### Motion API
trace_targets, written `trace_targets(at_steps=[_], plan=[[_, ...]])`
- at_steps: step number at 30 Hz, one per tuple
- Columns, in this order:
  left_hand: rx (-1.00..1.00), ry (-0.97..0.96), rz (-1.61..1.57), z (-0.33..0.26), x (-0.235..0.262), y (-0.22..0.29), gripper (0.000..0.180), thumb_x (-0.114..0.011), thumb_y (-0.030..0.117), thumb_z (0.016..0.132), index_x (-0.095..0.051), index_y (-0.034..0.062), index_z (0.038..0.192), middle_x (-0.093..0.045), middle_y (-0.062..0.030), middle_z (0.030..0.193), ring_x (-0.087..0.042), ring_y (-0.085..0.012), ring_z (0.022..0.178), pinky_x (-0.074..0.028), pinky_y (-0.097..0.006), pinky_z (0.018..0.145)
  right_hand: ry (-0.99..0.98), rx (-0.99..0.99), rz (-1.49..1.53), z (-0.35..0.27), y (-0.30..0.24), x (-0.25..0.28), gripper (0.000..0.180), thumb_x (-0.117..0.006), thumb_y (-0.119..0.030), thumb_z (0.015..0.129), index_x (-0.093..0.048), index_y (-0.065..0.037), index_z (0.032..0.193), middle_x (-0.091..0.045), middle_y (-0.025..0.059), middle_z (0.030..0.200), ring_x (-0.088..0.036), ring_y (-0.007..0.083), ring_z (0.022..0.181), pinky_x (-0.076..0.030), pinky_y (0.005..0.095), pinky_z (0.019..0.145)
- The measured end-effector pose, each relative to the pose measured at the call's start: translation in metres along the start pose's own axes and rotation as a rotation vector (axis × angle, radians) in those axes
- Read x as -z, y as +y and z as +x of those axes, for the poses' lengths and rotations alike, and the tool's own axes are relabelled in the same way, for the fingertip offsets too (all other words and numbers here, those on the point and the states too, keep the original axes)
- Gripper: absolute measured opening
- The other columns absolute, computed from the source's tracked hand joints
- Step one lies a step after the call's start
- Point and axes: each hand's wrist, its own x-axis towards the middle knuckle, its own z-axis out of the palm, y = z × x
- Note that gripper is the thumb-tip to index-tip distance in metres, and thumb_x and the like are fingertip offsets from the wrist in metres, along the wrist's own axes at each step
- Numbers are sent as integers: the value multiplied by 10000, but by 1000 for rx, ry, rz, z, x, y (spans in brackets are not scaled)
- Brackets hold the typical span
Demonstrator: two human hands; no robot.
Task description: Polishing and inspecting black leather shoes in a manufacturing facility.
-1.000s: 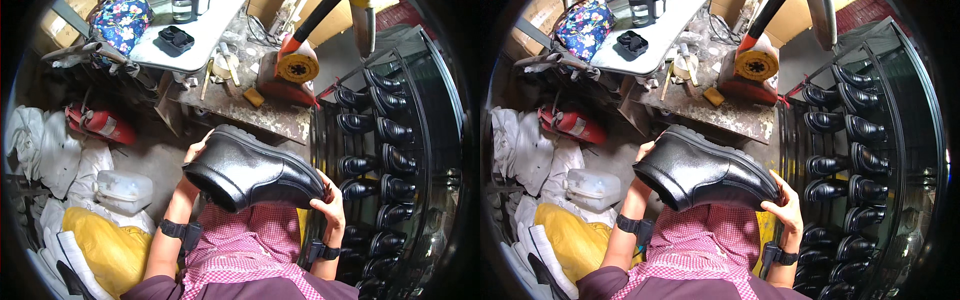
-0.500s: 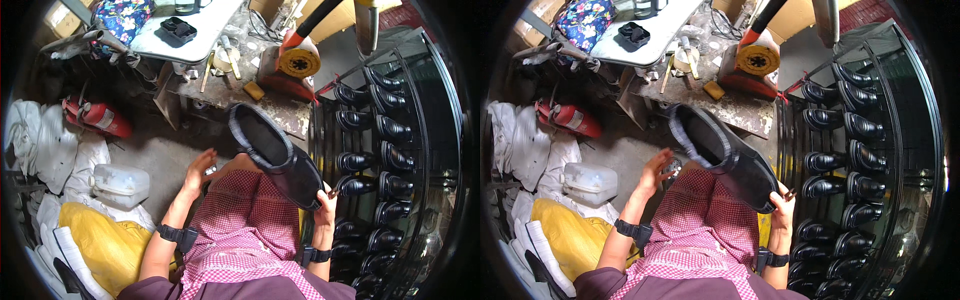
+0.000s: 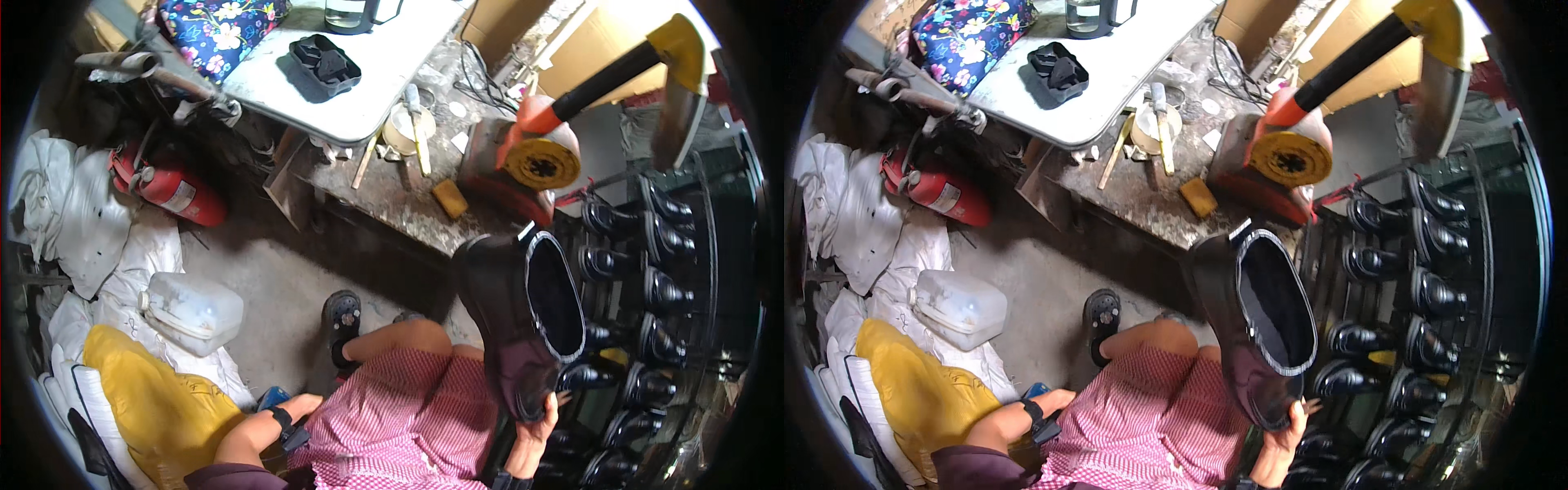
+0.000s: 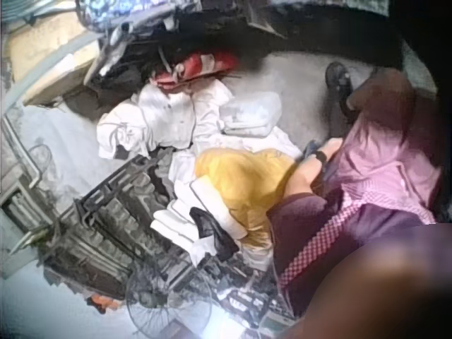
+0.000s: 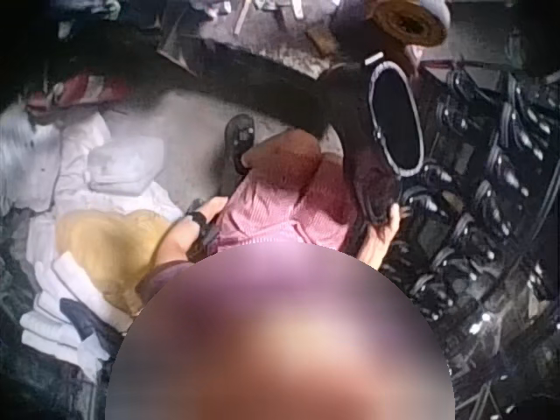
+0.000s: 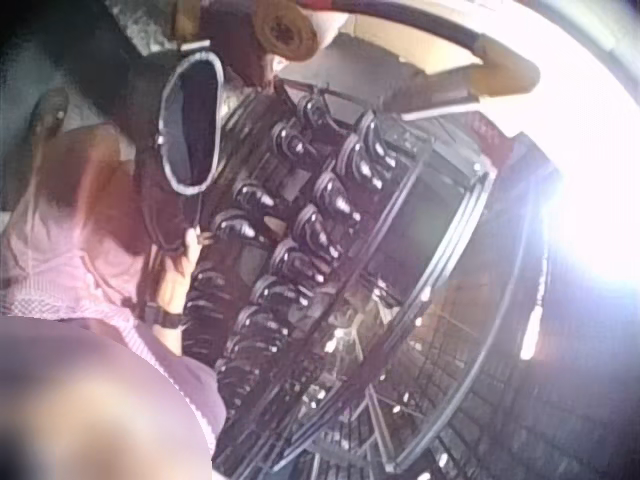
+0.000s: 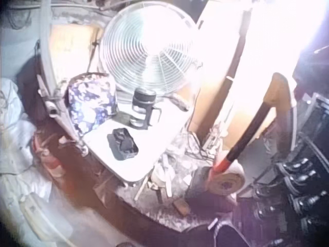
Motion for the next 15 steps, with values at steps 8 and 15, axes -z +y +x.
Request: trace_targets(at_steps=[8, 15], plan=[[73, 280, -338, -72, -46, 130, 347, -351, 59, 893, -460, -19, 1213, -520, -62, 1221, -469, -154, 1099, -327, -304, 970, -86, -97, -74, 60, -4, 69, 567, -604, -248, 765, -414, -50, 1261, -539, 97, 1169, -526, 255, 1056, -434, 414, 908], [-64, 355, -220, -75, -37, 117, 366, -404, 40, 879, -435, -13, 1240, -501, -88, 1243, -464, -177, 1117, -334, -317, 971, 135, -107, -157, 74, -20, -7, 556, -647, -250, 745, -452, 11, 1196, -557, 125, 1112, -559, 221, 980, -452, 370, 871]])
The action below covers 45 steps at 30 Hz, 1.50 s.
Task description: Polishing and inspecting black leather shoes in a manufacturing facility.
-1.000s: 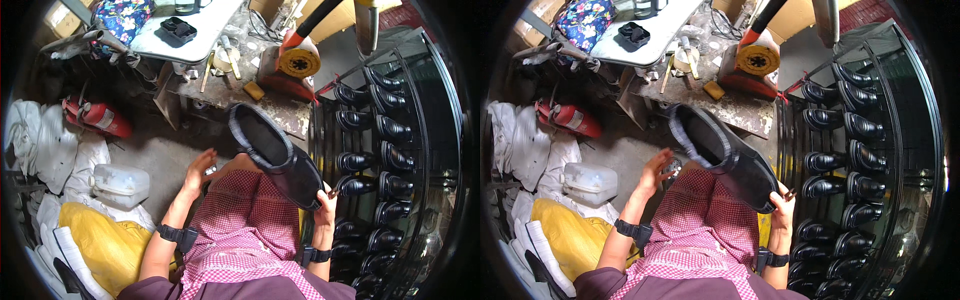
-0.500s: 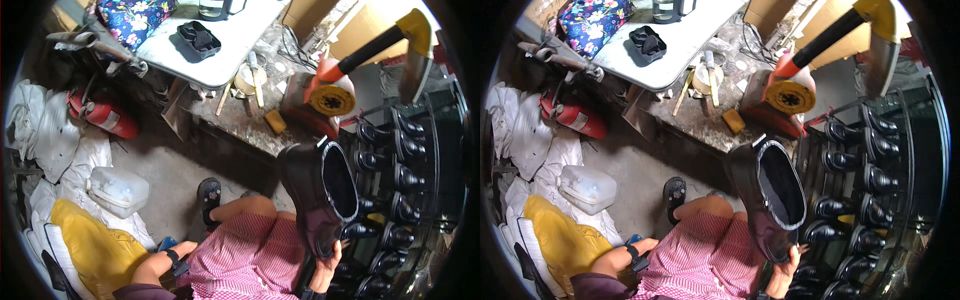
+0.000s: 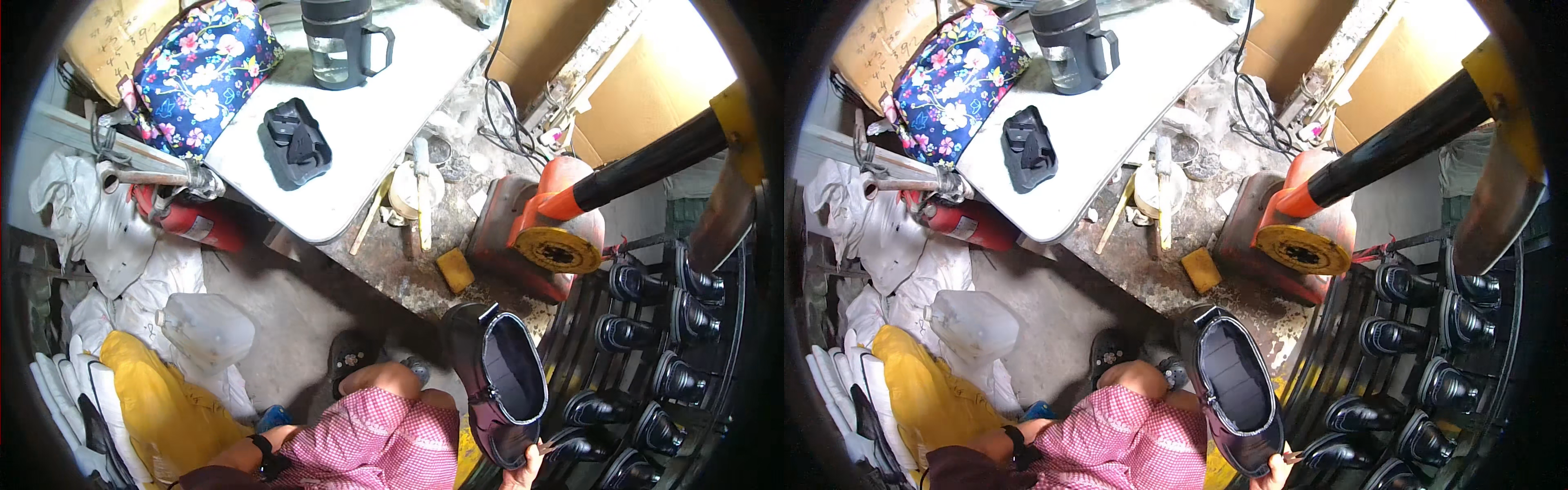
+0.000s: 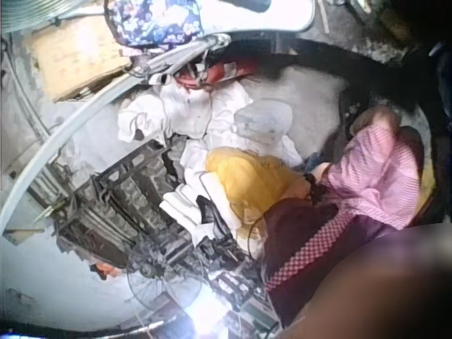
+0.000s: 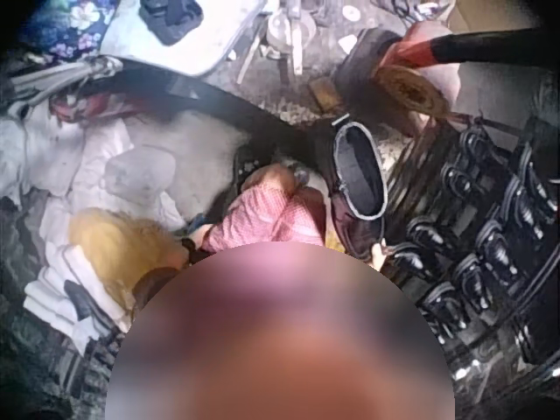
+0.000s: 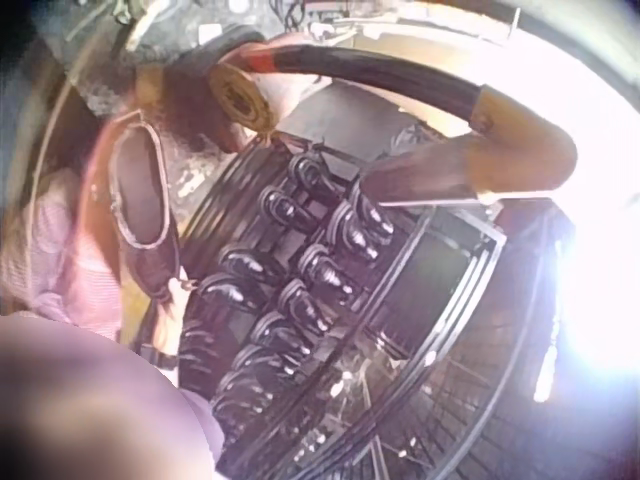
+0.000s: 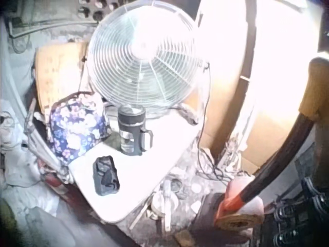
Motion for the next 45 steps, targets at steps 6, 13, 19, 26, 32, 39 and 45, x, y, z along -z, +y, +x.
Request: trace_targets(at_steps=[6, 13, 19, 26, 32, 39, 45], plan=[[214, 23, -396, 11, -7, 14, 336, -354, 78, 890, -487, -27, 1181, -532, -107, 1200, -503, -197, 1068, -352, -318, 945, -70, -10, -14, -12, 16, 9, 556, -670, -233, 739, -458, 45, 1171, -561, 143, 1071, -568, 199, 936, -461, 334, 844], [381, 268, -229, -17, -48, 73, 317, -457, 123, 833, -544, -5, 1110, -584, -107, 1093, -536, -231, 990, -378, -336, 893, -25, 117, -34, -53, 29, 18, 620, -660, -276, 684, -488, 122, 1128, -583, 172, 1068, -583, 238, 945, -442, 320, 868], [278, 146, 124, -4, -45, 80, 381, -571, 278, 797, -567, 22, 1080, -611, -124, 1004, -544, -295, 931, -404, -395, 854, -39, 74, 33, -59, 38, 45, 434, -626, -157, 757, -526, 103, 1090, -609, 140, 1023, -599, 205, 917, -453, 297, 843], [177, -226, 639, 28, -130, 153, 359, -547, 231, 808, -553, 18, 1097, -590, -130, 1058, -534, -266, 972, -398, -376, 869, 184, -20, 246, -106, 74, 84, 197, -631, -227, 792, -594, -48, 867, -616, 11, 752, -423, 45, 401, -293, 173, 347], [-31, -161, 674, -19, -67, 90, 343, -526, 190, 818, -541, 15, 1112, -571, -135, 1104, -526, -241, 1008, -393, -359, 883, 274, -64, 465, -115, 78, 132, 313, -571, -306, 827, -577, -74, 1038, -625, 75, 1020, -618, 174, 692, -513, 294, 634], [-148, 32, 622, -53, -56, 77, 329, -502, 143, 829, -528, 11, 1129, -550, -141, 1158, -516, -212, 1049, -386, -340, 899, 572, -175, 316, -80, 54, 93, 427, -532, -375, 849, -535, -80, 1158, -582, 89, 1121, -604, 219, 879, -519, 347, 715], [-69, 142, 518, -37, -75, 10, 311, -503, 152, 822, -543, 6, 1094, -555, -160, 1133, -527, -230, 1037, -401, -350, 879, 391, -419, -88, -29, 37, 96, 301, -626, -338, 800, -608, -112, 999, -654, 31, 895, -616, 157, 656, -475, 255, 471]])
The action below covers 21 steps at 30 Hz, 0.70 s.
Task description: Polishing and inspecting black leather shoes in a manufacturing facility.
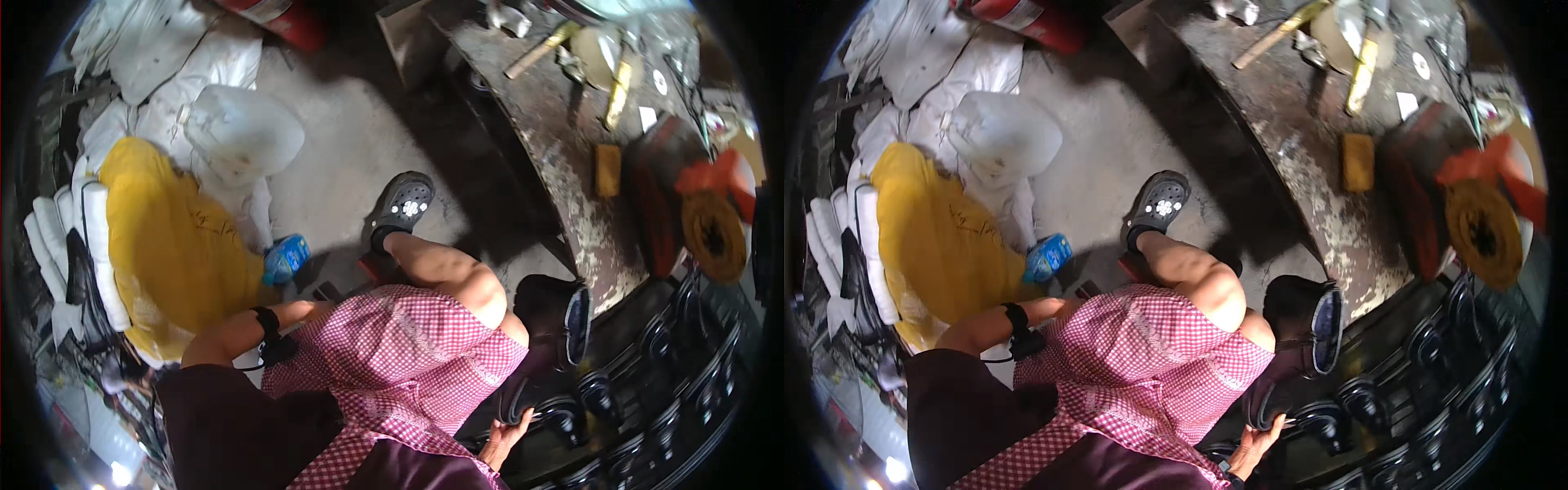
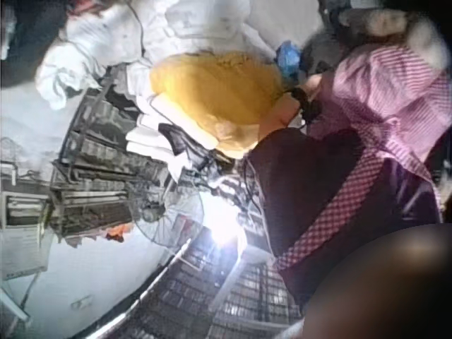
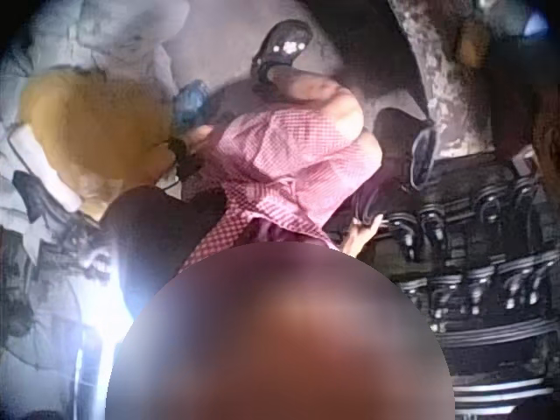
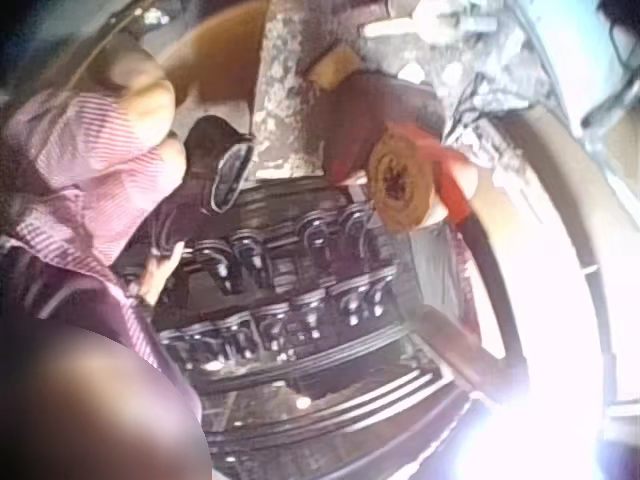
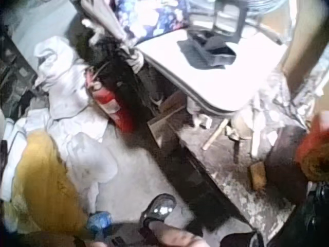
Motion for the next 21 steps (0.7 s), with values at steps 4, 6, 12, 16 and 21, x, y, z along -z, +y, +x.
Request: trace_targets(at_steps=[4, 6, 12, 16, 21], plan=[[101, 76, -42, 43, -51, -18, 299, -512, 182, 808, -569, 2, 1041, -569, -183, 1079, -545, -265, 1006, -423, -370, 847, -55, -35, -122, -15, -27, -12, 332, -644, -303, 786, -594, -97, 1042, -639, 44, 1000, -616, 200, 875, -507, 328, 740], [147, 117, -47, 55, -74, -33, 296, -517, 196, 802, -582, 0, 1014, -576, -194, 1052, -554, -282, 990, -434, -381, 831, -71, -84, -194, -18, -41, -15, 349, -650, -326, 776, -595, -105, 1040, -641, 35, 988, -618, 192, 852, -505, 319, 705], [214, 160, 28, 85, -76, -37, 283, -536, 227, 773, -613, -10, 905, -599, -218, 933, -587, -333, 894, -470, -407, 744, 63, -138, -329, -14, -54, -5, 388, -679, -408, 731, -604, -145, 1006, -646, -17, 934, -604, 147, 740, -441, 273, 540], [92, 208, 185, 65, -25, -2, 254, -550, 216, 737, -623, -24, 778, -617, -216, 747, -621, -373, 718, -500, -422, 584, -42, -179, -313, -11, -54, 9, 379, -679, -409, 731, -605, -151, 999, -648, -17, 935, -608, 139, 742, -445, 264, 548], [225, 25, 456, 56, 21, 9, 215, -524, 192, 763, -627, 5, 735, -625, -175, 706, -646, -270, 659, -491, -376, 528, -166, -173, -230, 6, -36, 16, 301, -635, -419, 770, -604, -139, 879, -611, -29, 706, -487, 101, 466, -361, 230, 398]])
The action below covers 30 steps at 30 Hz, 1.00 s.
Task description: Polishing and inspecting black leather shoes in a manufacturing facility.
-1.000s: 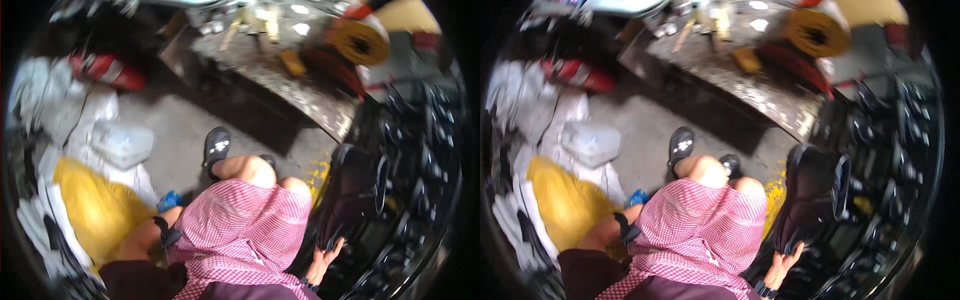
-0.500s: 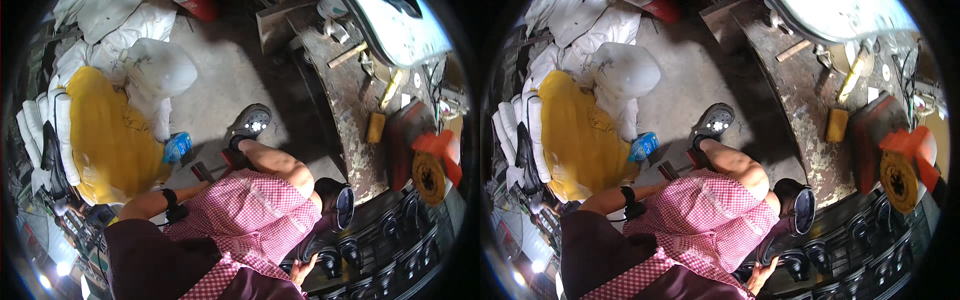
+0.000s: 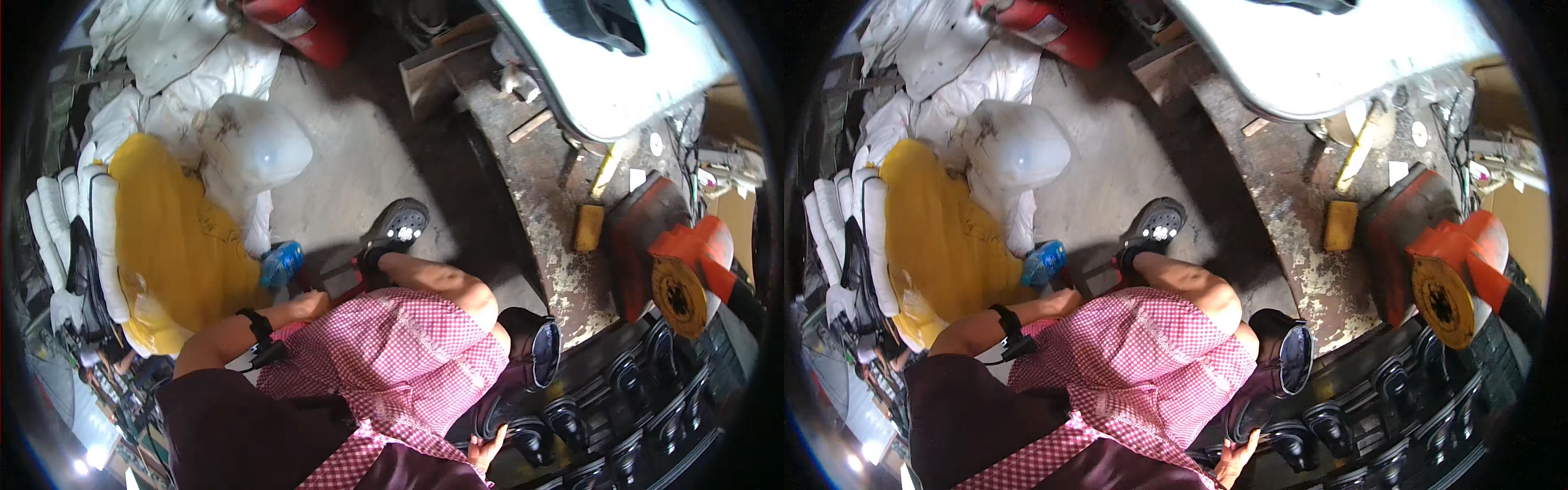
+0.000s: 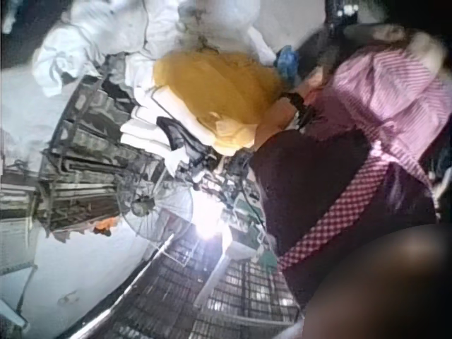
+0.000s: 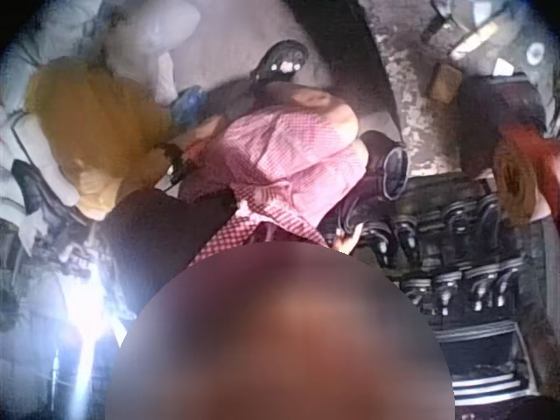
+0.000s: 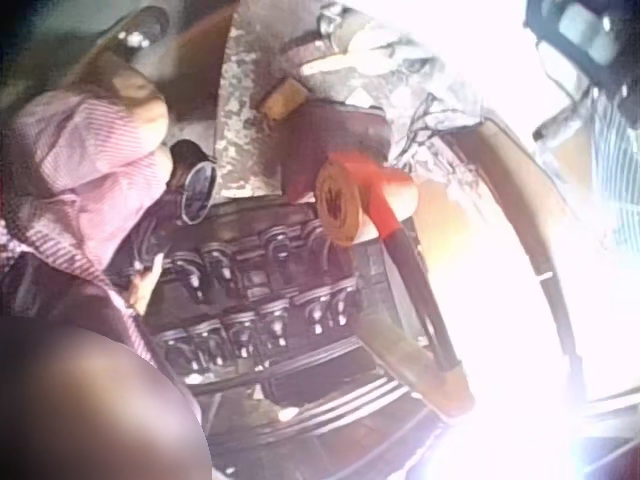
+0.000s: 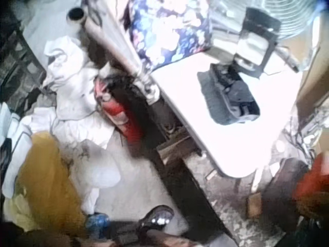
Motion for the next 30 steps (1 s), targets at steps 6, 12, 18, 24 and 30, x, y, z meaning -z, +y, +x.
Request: trace_targets(at_steps=[6, 12, 18, 24, 30], plan=[[-585, 182, -369, -24, 31, -27, 251, -452, 184, 874, -599, -17, 902, -621, -115, 925, -575, -200, 838, -454, -361, 678, 39, 180, 138, 12, 44, -20, 280, -604, -389, 802, -572, -117, 857, -550, -14, 601, -383, 97, 367, -310, 232, 314], [-405, 5, -806, 8, 29, -50, 284, -458, 175, 880, -558, -26, 1054, -567, -84, 1085, -512, -161, 962, -412, -335, 797, 161, 326, 222, 4, 88, -25, 234, -610, -315, 815, -573, -109, 922, -614, -3, 737, -497, 107, 438, -292, 214, 322], [-76, -40, -628, 18, 68, 18, 302, -506, 202, 866, -604, -14, 1053, -606, -57, 1033, -520, -154, 921, -433, -321, 790, 221, 460, 329, -39, 124, 10, 253, -620, -241, 804, -518, -81, 972, -579, 14, 766, -493, 93, 446, -303, 204, 305], [-439, 625, -541, 46, 152, 36, 258, -402, 163, 900, -587, 36, 772, -524, -6, 591, -445, -70, 457, -359, -205, 414, 245, 552, 736, -42, 169, 13, 175, -619, -250, 811, -572, -87, 852, -613, 13, 715, -394, 58, 349, -301, 174, 306], [-893, 754, -567, -19, 192, 199, 317, -398, 201, 946, -503, 28, 1191, -590, -97, 1101, -581, -150, 926, -444, -241, 768, 174, 500, 1060, -73, 232, 13, 252, -563, -351, 844, -591, -101, 842, -577, -9, 605, -319, 60, 299, -265, 180, 294]])
